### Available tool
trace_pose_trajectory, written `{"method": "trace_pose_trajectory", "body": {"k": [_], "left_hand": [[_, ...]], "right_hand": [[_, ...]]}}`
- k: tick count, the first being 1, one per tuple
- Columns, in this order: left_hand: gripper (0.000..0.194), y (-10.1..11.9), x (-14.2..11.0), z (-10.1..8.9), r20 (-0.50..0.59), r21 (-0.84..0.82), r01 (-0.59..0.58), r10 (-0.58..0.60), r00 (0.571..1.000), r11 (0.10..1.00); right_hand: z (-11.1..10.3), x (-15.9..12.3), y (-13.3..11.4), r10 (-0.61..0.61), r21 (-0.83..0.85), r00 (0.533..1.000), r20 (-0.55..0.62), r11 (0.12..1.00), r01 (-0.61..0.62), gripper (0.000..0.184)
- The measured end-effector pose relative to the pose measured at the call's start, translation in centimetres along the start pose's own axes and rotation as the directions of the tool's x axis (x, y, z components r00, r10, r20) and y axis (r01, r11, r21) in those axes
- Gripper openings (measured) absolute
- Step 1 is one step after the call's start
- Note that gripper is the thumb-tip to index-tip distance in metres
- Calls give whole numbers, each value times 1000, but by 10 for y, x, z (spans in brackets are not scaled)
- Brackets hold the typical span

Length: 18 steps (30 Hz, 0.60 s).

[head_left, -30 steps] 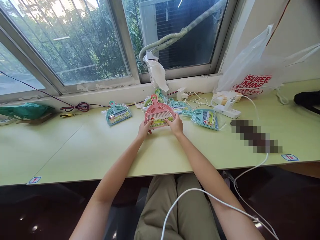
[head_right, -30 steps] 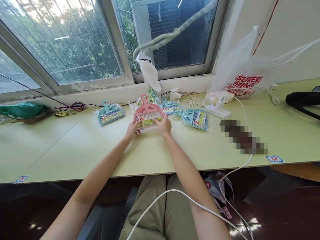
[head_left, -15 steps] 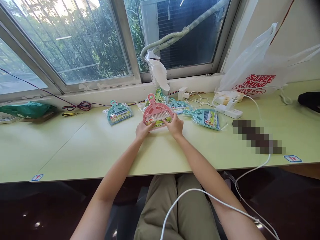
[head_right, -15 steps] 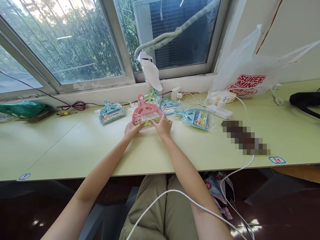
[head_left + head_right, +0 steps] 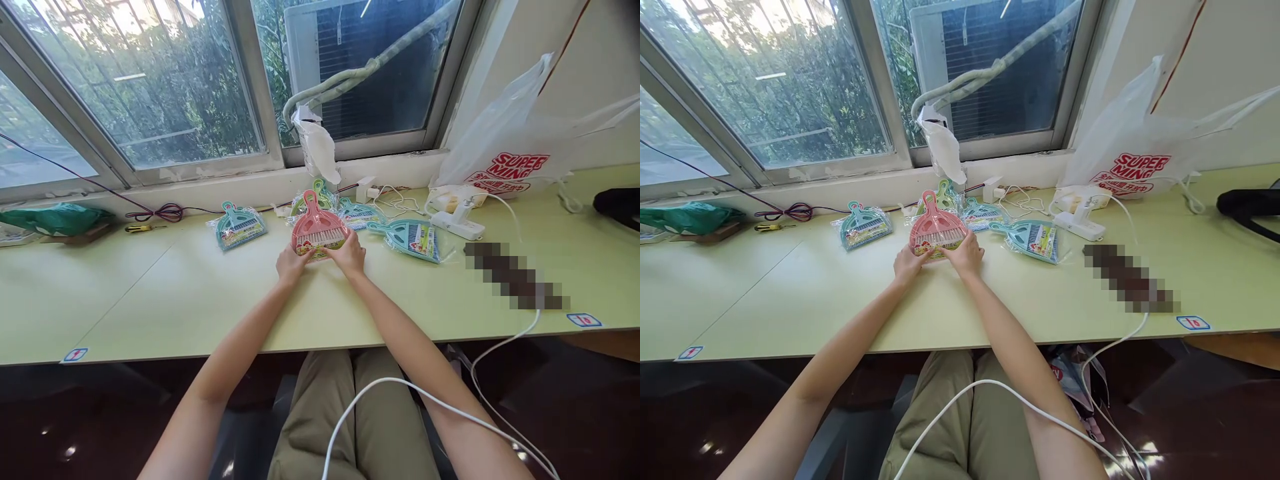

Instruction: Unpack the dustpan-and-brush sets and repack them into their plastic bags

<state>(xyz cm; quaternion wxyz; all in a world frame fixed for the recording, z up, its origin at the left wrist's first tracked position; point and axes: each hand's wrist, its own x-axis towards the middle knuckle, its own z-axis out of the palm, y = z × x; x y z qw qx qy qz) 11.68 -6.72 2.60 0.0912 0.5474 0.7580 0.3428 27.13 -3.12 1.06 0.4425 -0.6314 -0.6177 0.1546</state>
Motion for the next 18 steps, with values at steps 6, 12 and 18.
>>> {"method": "trace_pose_trajectory", "body": {"k": [6, 12, 18], "left_hand": [[59, 1, 0, 1, -10, 12, 14, -14, 1000, 1000], [56, 2, 0, 3, 4, -54, 54, -54, 999, 997], [63, 8, -4, -2, 28, -129, 101, -98, 995, 987]], "right_hand": [[5, -3, 1, -59, -17, 991, -117, 998, 57, 88], [6, -6, 0, -144, -62, 974, -174, 989, 135, 89], [2, -10, -6, -231, -98, 947, -225, 972, 214, 87]]}}
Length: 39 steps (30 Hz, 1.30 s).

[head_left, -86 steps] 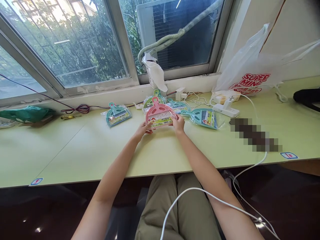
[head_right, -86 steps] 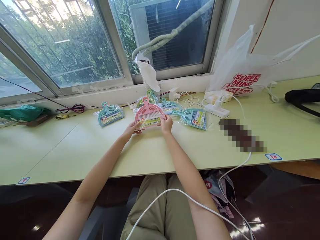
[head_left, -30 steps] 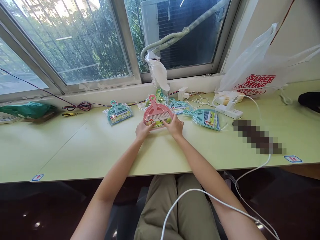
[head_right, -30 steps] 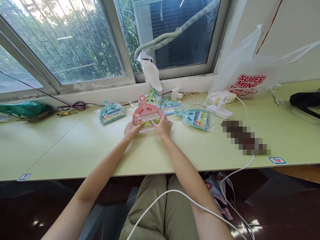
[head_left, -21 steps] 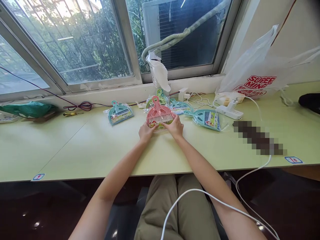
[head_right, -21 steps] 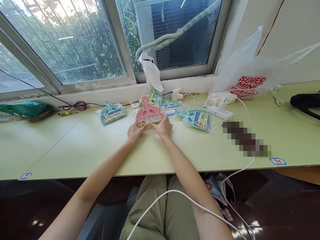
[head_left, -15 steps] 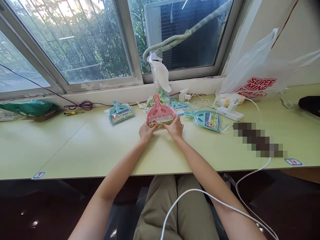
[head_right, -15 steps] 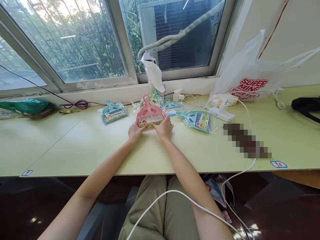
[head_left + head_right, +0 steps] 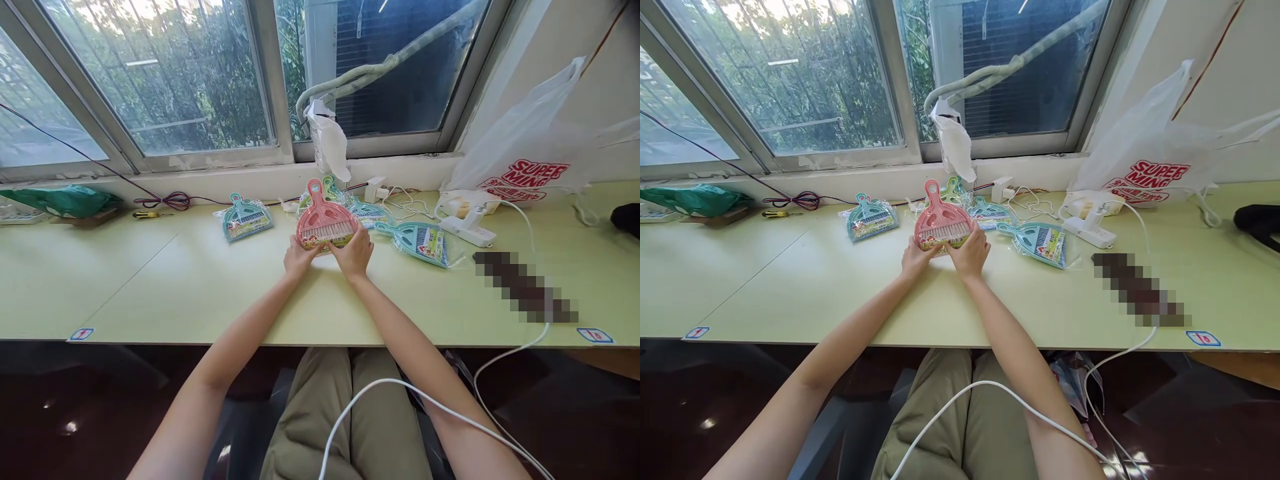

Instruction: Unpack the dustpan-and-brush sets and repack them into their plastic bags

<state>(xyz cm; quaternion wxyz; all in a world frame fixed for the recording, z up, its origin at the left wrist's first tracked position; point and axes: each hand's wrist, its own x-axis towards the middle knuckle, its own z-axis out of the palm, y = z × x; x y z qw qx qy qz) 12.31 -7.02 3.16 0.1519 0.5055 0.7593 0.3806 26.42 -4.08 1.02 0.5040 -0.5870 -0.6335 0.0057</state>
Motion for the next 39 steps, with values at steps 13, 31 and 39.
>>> {"method": "trace_pose_trajectory", "body": {"k": [13, 31, 39], "left_hand": [[61, -8, 9, 2, 0, 13, -37, 37, 999, 999], [39, -16, 16, -2, 80, -204, -131, 150, 985, 970], [30, -16, 19, -11, 26, -273, -218, 234, 972, 937]], "right_hand": [[5, 5, 8, 29, 83, 998, 61, 996, -34, 77], [-2, 17, 16, 129, 348, 979, 157, 920, -177, 49], [-1, 20, 23, 187, 409, 968, 168, 880, -241, 43]]}}
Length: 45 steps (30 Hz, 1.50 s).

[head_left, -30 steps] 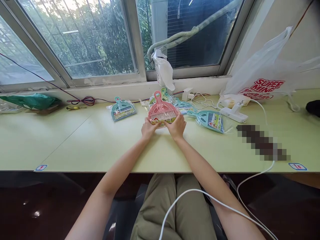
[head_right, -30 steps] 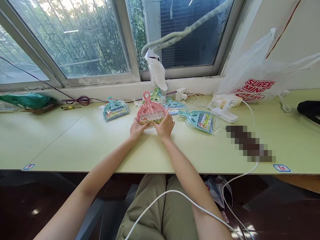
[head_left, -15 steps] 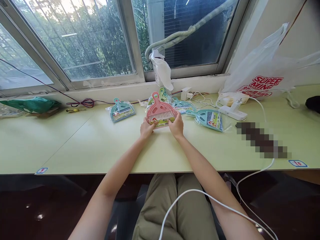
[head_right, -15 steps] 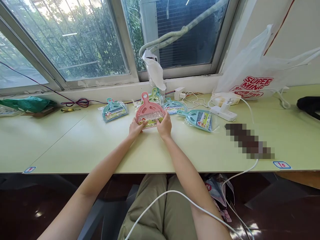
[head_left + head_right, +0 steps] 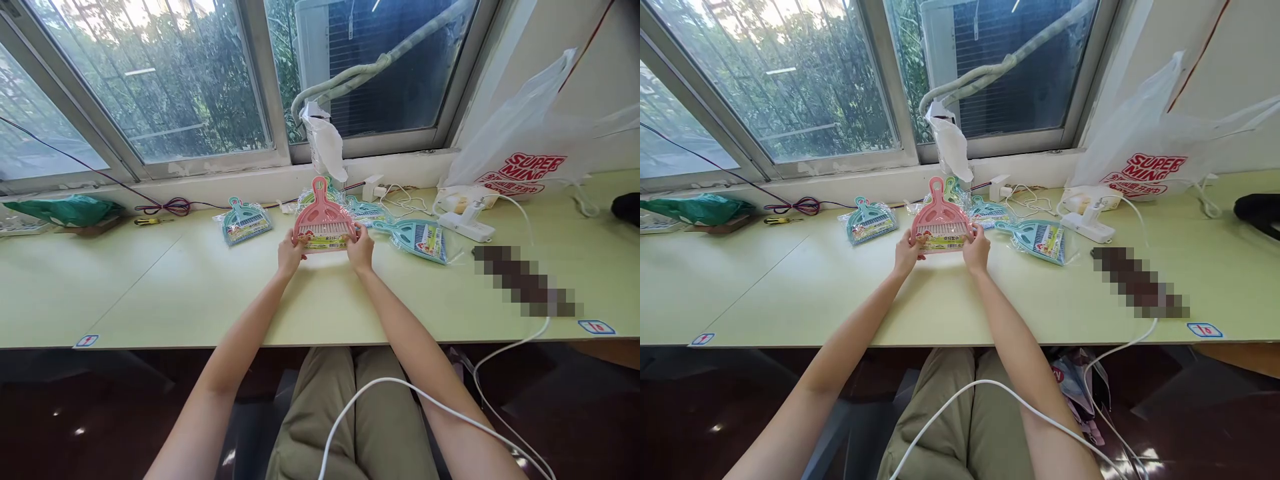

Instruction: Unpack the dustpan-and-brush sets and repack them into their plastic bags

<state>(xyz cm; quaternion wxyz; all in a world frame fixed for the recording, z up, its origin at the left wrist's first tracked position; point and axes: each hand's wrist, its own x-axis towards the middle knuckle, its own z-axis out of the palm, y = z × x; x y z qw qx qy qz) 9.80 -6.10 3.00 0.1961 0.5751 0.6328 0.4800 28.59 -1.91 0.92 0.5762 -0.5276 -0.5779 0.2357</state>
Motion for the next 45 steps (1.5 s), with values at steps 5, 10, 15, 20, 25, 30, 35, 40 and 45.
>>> {"method": "trace_pose_trajectory", "body": {"k": [5, 10, 15, 20, 25, 30, 35, 40, 45], "left_hand": [[28, 0, 1, -3, -26, 3, -28, 28, 999, 1000], [32, -1, 1, -2, -35, 132, -61, 66, 997, 989], [32, -3, 3, -2, -67, 160, -91, 102, 992, 983], [29, -3, 4, -1, -108, 178, -68, 88, 990, 982], [29, -3, 5, 0, -113, 181, -33, 54, 992, 983], [28, -6, 4, 0, -76, 135, -97, 108, 991, 986], [30, -8, 4, -2, 0, 94, -165, 165, 986, 982], [30, -10, 7, -4, -3, 140, -153, 155, 988, 978], [28, -11, 11, -5, -59, 194, -60, 73, 996, 979]], "right_hand": [[2, -3, 0, -31, -44, 1000, -3, 999, 30, 40], [0, -1, 0, -51, -87, 998, -30, 995, 48, 39], [0, 0, 0, -62, -38, 998, -29, 997, 61, 38], [1, -1, -1, -38, 32, 998, -42, 999, 39, 38], [-1, 0, -2, -14, 122, 998, -58, 992, 21, 38], [-3, 1, -4, 21, 131, 997, -81, 991, -10, 38], [-5, 2, -4, 47, 150, 994, -102, 988, -32, 38], [-1, 3, -1, 58, 161, 995, -86, 986, -44, 38], [3, 1, 0, 33, 181, 999, -21, 983, -28, 39]]}}
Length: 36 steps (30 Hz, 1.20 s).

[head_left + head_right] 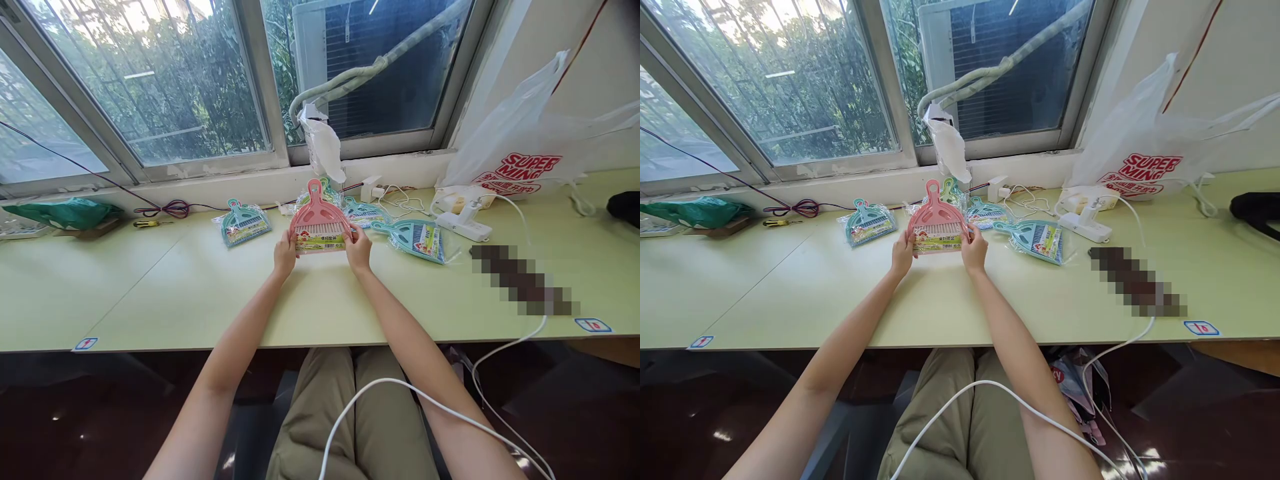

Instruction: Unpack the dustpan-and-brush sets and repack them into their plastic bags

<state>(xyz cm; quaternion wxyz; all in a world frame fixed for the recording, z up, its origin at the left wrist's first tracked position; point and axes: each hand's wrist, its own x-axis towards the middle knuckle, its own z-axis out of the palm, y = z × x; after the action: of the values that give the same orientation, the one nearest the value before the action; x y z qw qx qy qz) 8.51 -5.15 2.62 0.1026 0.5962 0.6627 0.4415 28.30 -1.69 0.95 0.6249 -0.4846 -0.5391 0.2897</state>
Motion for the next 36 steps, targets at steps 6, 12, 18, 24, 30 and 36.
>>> {"method": "trace_pose_trajectory", "body": {"k": [6, 12, 18, 24, 30, 36], "left_hand": [[27, -5, 2, 0, -35, 5, 23, -23, 999, 1000], [25, -7, 4, 1, -43, 4, 18, -18, 999, 1000], [24, -3, 2, 1, -32, 50, 17, -15, 999, 999], [25, -2, 1, 1, -28, 49, 0, 1, 1000, 999], [25, -1, 1, 1, -22, 38, 10, -9, 1000, 999], [26, -6, 3, 2, -9, -37, -20, 20, 1000, 999]], "right_hand": [[0, -1, 0, 5, 22, 999, 44, 1000, -6, 36], [0, 1, 8, -98, -67, 992, 85, 992, 103, 37], [-3, 1, 8, -144, -207, 985, 93, 965, 161, 36], [-6, 2, 6, -170, -232, 982, 76, 955, 183, 35], [-6, 2, 3, -148, -176, 986, 80, 971, 160, 35], [-7, 4, 2, -103, -75, 992, 70, 991, 108, 34]]}}
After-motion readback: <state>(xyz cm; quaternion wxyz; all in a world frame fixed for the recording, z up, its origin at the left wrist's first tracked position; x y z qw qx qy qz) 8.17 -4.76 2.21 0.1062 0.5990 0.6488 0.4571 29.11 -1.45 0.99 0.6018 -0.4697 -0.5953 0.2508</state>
